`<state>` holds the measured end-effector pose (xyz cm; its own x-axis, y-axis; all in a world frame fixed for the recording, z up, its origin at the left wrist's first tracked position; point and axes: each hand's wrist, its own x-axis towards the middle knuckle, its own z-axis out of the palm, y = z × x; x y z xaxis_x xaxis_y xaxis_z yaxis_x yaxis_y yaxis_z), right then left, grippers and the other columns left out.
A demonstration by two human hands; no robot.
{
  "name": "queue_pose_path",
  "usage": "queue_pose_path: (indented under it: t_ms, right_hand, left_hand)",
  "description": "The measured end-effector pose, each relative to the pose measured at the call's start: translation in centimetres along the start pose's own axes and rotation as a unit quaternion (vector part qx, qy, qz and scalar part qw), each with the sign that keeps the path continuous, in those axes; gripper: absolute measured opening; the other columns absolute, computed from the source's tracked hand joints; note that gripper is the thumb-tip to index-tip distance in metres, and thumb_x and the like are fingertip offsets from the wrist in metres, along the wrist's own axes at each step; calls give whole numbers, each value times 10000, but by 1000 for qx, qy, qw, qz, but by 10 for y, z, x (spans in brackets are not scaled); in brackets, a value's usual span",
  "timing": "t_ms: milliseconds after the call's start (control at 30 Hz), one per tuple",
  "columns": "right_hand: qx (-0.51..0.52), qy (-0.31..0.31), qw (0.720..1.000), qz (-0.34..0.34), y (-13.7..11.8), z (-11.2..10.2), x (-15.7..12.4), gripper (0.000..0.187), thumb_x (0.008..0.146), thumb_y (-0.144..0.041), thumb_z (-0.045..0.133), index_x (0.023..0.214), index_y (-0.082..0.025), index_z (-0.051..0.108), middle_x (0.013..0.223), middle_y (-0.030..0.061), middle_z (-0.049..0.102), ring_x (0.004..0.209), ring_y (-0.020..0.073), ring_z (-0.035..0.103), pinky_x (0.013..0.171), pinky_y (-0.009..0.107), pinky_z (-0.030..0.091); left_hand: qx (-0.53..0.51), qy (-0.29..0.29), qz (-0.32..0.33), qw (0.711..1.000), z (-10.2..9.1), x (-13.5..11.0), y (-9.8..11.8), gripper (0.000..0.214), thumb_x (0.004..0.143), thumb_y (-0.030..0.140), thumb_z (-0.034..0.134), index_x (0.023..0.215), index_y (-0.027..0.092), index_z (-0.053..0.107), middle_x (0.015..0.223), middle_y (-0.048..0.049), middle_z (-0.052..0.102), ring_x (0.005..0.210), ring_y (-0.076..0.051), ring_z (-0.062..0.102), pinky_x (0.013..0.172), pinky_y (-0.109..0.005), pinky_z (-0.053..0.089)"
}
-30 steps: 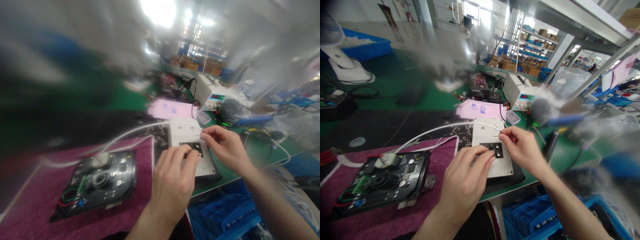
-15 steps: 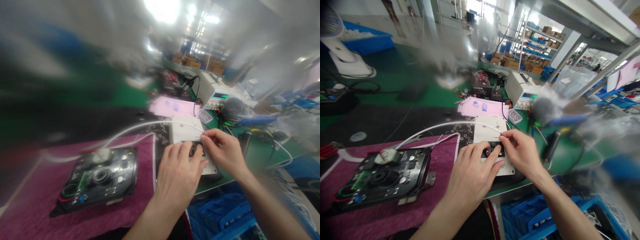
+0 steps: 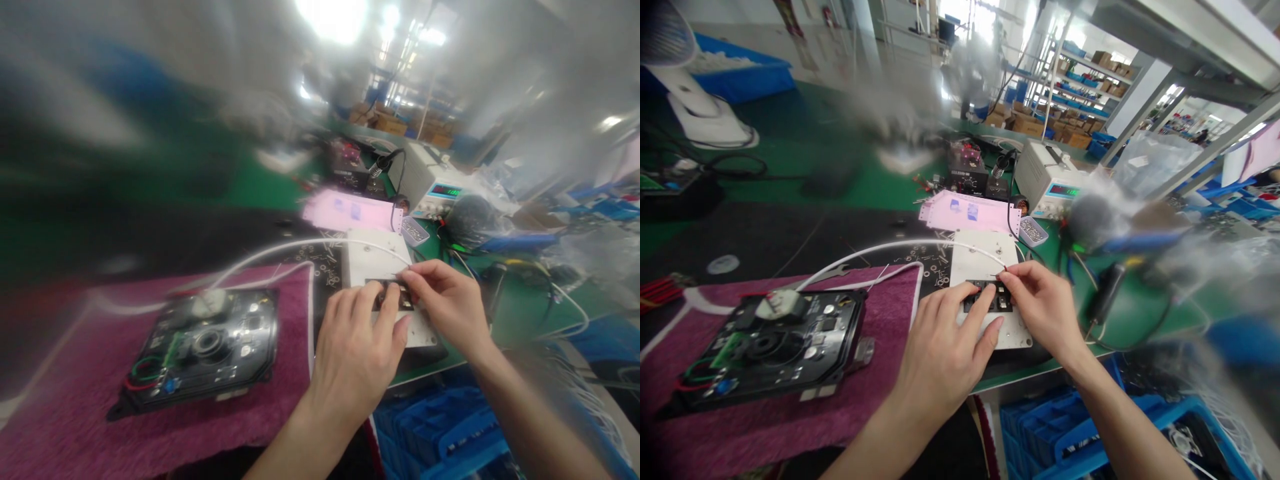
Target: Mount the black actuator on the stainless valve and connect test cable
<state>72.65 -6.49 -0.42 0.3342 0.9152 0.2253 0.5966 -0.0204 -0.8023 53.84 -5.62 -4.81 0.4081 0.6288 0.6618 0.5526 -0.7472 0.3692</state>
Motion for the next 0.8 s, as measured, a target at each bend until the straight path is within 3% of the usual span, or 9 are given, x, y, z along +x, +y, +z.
queue_pose_path:
  t_ms: [267,400,600,800]
  right_hand:
    - [140,-34,987,67,1,3,2,303,907,-471,839,956,-182,760,795,14,759,552,67,557,552,198,480]
    - [98,-16,994,41,-1,4,0,298,909,-474,834,947,-187,761,824,18,776,563,79,584,560,209,490]
    - [-57,20,997,-57,-4,8,-5,187,958,-401,780,952,-214,794,834,3,783,670,124,666,633,234,522]
    - [-34,-1,998,-45,-7,8,-2,209,956,-417,777,957,-208,784,838,7,780,673,132,674,636,238,533]
  left_hand:
    - [-5,1,0,1000,-1,0,-3,390,1024,305,679,1391,172,690,1289,-142,663,1157,-301,619,1005,-492,534]
    - [-3,9,3,1000,-2,-1,-3,381,1020,291,681,1379,164,697,1261,-143,664,1141,-299,621,1000,-494,530]
    - [-3,4,4,1000,-2,0,-2,398,1023,288,674,1399,158,683,1272,-148,658,1148,-302,617,999,-497,532]
    - [-11,2,-2,1000,-2,0,-2,409,1030,280,664,1421,163,668,1264,-147,657,1156,-296,616,1005,-491,539]
